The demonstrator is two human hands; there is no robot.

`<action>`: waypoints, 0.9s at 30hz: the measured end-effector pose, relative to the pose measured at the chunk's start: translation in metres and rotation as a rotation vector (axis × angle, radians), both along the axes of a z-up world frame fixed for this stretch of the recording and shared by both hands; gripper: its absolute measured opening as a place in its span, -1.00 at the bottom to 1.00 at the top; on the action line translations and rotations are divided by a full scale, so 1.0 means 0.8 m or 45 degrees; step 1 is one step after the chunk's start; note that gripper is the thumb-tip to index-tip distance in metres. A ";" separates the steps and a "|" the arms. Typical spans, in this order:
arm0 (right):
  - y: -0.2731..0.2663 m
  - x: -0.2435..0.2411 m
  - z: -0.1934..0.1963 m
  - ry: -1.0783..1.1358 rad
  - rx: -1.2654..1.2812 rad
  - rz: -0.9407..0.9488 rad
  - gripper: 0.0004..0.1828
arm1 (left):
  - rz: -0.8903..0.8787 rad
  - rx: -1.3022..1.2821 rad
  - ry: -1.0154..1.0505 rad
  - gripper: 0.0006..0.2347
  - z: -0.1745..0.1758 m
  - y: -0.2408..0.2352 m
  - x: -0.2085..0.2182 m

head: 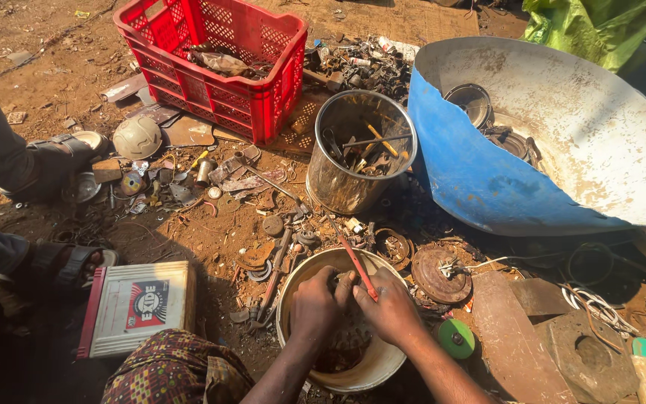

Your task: The person sits on the ground and uses a screwdriver and pliers to remove copper windings from a motor stator. They repeatedly pry and pull the windings out of the slots, placing the removed pieces into a bucket.

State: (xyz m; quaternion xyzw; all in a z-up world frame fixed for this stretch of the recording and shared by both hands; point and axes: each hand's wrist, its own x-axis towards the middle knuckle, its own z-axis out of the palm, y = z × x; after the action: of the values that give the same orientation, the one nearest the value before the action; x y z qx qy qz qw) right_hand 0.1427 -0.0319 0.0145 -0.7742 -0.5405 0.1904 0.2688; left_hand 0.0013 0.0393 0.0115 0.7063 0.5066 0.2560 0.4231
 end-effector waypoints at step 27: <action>0.015 0.010 0.019 -0.079 -0.087 -0.081 -0.63 | 0.154 0.421 -0.112 -0.74 0.019 0.000 0.013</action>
State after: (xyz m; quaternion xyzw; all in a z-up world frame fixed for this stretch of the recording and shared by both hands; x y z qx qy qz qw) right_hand 0.1507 -0.0197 0.0298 -0.8053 -0.5169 0.1759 0.2311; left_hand 0.0119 0.0390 0.0265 0.7226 0.4801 0.3913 0.3069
